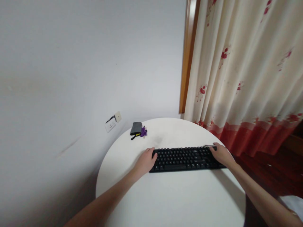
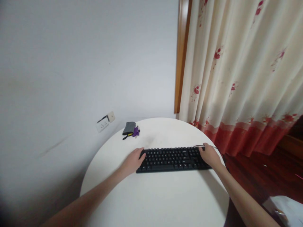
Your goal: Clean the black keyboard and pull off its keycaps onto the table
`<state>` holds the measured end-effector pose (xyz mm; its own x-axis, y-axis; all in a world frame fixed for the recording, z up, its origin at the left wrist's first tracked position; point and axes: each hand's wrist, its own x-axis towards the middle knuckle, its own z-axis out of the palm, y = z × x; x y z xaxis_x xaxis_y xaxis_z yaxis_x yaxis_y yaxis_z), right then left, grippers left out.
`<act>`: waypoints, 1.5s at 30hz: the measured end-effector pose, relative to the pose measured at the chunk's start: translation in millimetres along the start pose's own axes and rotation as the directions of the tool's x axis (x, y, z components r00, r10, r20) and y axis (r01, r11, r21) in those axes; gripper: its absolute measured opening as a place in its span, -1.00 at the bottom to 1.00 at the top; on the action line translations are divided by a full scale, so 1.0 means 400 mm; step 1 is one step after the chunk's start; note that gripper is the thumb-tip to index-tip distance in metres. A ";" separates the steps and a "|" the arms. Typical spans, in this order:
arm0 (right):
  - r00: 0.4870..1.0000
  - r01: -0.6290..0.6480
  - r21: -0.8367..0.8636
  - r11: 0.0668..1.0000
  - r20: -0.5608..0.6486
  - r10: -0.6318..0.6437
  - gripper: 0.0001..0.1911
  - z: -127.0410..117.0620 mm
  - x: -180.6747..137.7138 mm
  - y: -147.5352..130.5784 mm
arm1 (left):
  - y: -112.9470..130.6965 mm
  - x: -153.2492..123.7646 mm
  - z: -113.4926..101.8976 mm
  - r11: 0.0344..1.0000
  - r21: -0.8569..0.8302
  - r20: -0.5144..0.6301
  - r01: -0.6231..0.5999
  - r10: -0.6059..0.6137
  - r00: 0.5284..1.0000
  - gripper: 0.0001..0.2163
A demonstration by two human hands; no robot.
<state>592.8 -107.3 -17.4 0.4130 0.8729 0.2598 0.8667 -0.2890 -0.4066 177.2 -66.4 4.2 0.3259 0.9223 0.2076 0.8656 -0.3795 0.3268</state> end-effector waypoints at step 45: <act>0.866 0.478 0.254 0.841 0.025 -0.500 -0.65 0.160 -0.086 -0.349 | -0.206 0.314 0.010 0.898 0.090 -0.133 0.431 -0.418 0.899 -0.79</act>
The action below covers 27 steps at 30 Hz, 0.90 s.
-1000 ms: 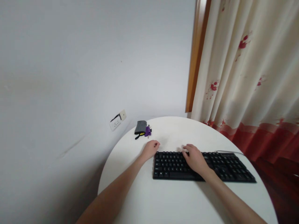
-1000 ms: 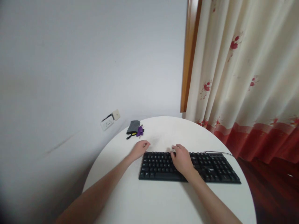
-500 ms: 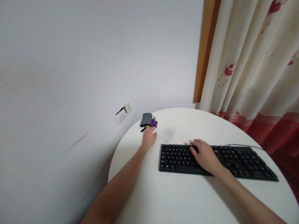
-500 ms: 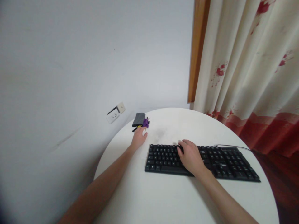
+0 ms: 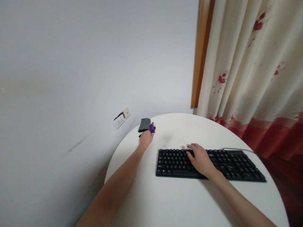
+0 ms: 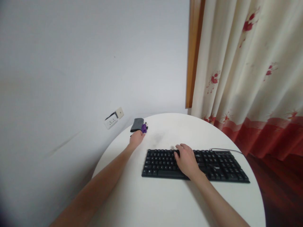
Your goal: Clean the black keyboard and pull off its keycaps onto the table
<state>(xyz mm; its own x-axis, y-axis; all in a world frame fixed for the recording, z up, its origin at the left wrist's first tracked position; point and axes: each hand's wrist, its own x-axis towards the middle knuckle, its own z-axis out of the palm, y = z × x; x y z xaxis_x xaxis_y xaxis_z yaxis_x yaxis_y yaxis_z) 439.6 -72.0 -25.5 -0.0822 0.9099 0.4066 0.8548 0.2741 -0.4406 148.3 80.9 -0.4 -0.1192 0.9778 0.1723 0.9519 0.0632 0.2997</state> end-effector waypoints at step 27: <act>0.974 -0.185 0.785 0.591 0.068 0.215 -0.62 0.000 0.002 -0.132 | 0.172 -0.382 -0.071 0.573 -0.798 0.173 -0.186 0.514 0.840 -0.79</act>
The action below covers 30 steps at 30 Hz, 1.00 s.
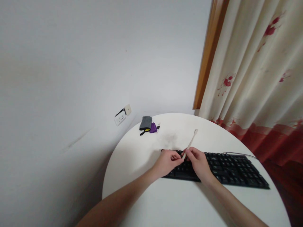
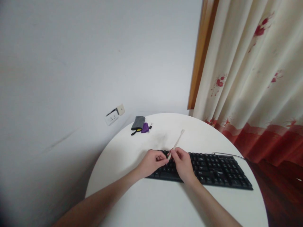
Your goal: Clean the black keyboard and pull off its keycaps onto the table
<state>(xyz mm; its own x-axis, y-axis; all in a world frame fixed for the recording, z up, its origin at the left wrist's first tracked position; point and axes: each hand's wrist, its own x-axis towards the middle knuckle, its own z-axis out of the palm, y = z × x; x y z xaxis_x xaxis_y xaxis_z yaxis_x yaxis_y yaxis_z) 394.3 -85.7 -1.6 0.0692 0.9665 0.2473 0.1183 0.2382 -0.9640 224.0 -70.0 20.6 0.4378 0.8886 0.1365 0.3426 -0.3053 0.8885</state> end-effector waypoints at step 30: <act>0.944 0.289 -0.584 0.758 0.305 -0.124 -0.78 -0.073 0.033 -0.015 | -0.163 0.111 -0.104 0.966 -0.039 -0.083 0.256 -0.259 0.962 -0.72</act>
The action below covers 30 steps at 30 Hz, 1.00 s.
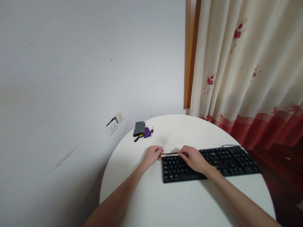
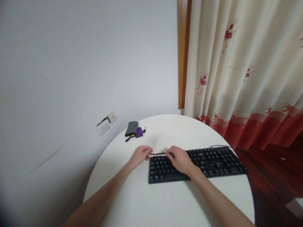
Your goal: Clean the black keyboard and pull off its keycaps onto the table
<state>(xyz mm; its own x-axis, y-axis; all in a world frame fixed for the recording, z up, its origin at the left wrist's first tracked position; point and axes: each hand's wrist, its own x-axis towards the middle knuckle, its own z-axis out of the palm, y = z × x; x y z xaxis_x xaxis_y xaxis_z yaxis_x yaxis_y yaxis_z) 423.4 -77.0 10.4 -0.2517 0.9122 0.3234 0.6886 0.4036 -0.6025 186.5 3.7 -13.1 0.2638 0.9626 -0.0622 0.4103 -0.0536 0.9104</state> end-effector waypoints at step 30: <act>0.807 -0.320 0.779 0.539 -0.074 0.587 -0.75 0.083 0.031 -0.042 | -0.011 0.011 -0.036 0.994 -0.007 0.238 -0.108 0.107 0.965 -0.47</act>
<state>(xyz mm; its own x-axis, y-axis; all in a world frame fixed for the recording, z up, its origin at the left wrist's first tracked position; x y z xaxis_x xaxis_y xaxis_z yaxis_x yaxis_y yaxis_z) 386.2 -70.1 0.4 0.2512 0.9672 -0.0385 -0.0785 -0.0193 -0.9967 173.3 11.9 -11.6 0.5060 0.8605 -0.0600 0.3734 -0.1559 0.9145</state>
